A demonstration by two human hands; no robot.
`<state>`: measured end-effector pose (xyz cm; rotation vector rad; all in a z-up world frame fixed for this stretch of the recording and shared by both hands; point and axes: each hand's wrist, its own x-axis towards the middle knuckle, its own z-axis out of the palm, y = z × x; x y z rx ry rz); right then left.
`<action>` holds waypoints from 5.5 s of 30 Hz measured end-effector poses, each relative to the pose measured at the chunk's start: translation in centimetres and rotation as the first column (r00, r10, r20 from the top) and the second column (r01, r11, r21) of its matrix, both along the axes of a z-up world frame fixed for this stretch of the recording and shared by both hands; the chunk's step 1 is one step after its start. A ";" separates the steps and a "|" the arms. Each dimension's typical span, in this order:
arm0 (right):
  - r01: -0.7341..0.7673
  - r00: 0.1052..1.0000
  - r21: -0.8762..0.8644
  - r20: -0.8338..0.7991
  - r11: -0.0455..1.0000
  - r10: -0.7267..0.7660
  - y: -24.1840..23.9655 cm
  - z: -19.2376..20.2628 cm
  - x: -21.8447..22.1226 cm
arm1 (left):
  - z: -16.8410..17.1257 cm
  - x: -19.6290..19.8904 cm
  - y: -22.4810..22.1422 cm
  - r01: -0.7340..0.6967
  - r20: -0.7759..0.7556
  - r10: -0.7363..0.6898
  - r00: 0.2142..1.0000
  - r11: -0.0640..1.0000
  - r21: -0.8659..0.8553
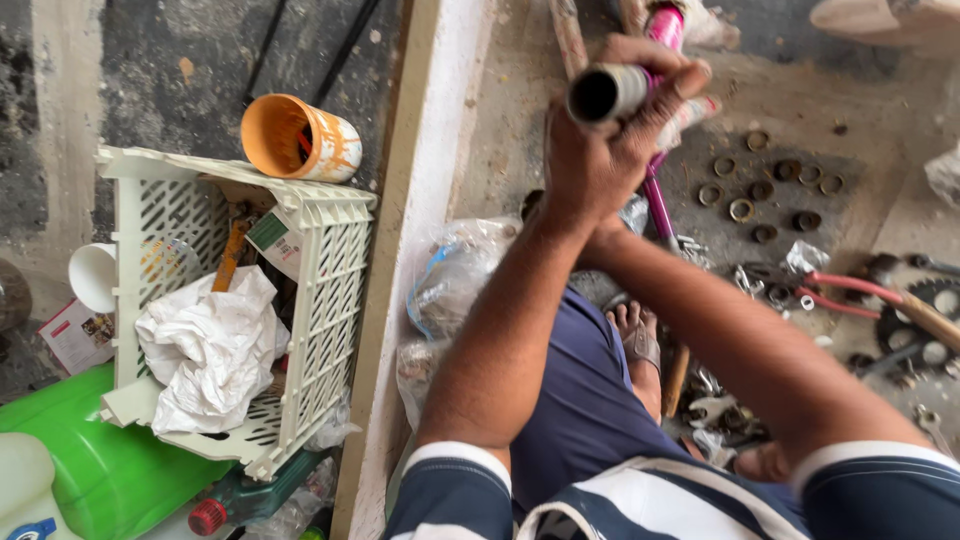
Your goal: The person holds a bicycle fork and inserts a metal tube into the head tube while handling various bicycle parts on the floor.
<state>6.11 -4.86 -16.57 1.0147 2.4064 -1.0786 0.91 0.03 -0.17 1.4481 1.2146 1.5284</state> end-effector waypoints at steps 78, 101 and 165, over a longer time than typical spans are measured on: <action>0.231 -0.224 -0.679 -0.734 0.697 -0.641 -17.9 23.0 12.9 | 1.5 3.2 -14.4 0.225 -0.247 -0.184 0.951 0.963 0.149; 0.449 0.030 -0.394 -0.891 0.802 -0.454 -17.3 21.8 13.4 | -0.8 1.1 -14.7 0.224 -0.380 -0.152 0.912 0.963 0.153; 0.072 -0.403 -0.966 -0.256 0.248 -0.879 -23.2 30.1 29.0 | -2.5 17.9 -12.0 0.507 -0.754 -0.248 0.608 0.852 0.129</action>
